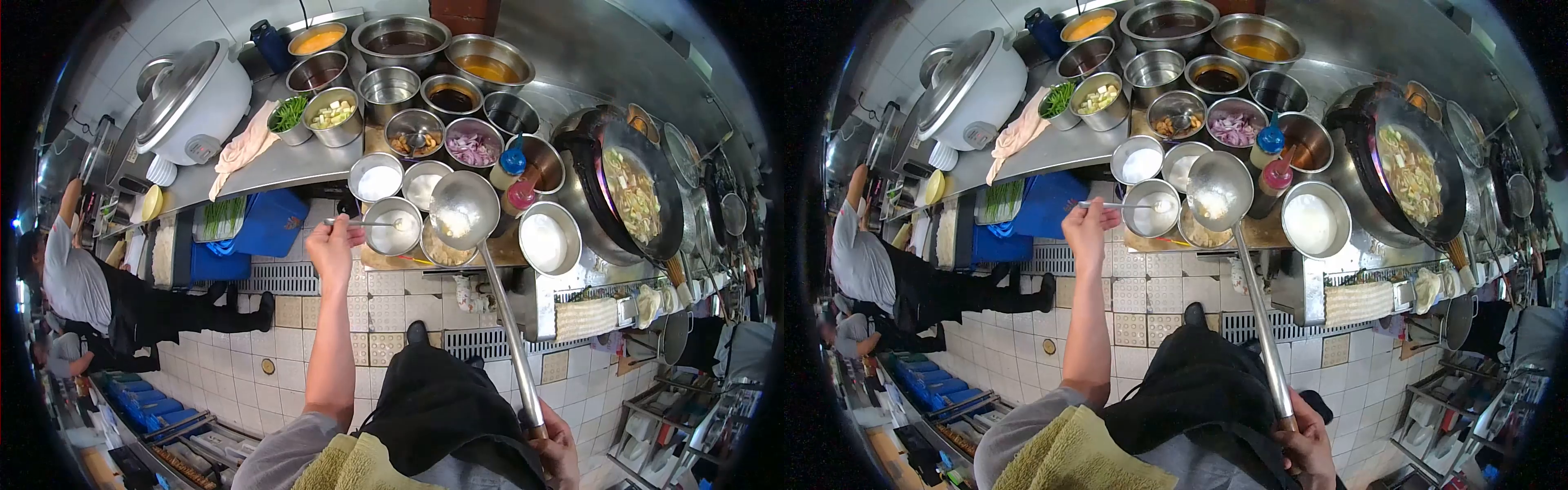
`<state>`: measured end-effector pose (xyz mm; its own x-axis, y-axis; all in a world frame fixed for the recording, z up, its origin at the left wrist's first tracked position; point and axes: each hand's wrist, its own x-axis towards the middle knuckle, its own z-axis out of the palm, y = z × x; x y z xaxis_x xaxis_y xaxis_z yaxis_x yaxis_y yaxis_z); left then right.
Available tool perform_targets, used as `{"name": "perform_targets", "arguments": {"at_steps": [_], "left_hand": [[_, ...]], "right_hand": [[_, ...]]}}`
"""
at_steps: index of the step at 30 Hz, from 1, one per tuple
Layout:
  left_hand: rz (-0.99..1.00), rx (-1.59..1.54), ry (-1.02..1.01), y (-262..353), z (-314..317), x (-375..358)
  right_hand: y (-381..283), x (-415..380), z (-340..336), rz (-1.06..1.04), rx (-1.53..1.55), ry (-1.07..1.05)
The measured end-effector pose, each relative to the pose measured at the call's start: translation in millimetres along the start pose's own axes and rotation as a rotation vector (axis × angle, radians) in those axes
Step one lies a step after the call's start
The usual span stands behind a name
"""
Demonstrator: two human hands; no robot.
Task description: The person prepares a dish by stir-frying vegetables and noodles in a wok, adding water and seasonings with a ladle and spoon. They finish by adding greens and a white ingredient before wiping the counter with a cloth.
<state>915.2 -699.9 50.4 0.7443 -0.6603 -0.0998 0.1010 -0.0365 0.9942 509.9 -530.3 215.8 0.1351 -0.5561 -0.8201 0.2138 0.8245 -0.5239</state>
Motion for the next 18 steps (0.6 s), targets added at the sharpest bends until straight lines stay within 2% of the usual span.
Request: {"name": "perform_targets", "arguments": {"at_steps": [4,6,8,10,14,16,18], "left_hand": [[0.032,-0.124,-0.086,37,13,-7],[0.187,-0.044,-0.032,33,34,3],[0.193,-0.028,-0.061,21,57,14],[0.302,0.222,-0.162,8,77,18],[0.322,0.326,-0.235,-15,101,22],[0.225,0.236,-0.203,-21,103,26],[0.214,0.245,-0.186,-19,94,36]], "right_hand": [[0,2,-1,0.022,-0.006,-0.026],[-5,-3,3,0.055,-0.026,-0.017],[-11,-12,3,0.083,-0.052,0.01],[-11,-22,-5,0.058,-0.192,-0.096],[-4,-27,6,-0.021,-0.157,-0.022],[-4,-28,10,-0.047,-0.111,0.012],[6,-26,1,-0.038,-0.079,0.0]]}}
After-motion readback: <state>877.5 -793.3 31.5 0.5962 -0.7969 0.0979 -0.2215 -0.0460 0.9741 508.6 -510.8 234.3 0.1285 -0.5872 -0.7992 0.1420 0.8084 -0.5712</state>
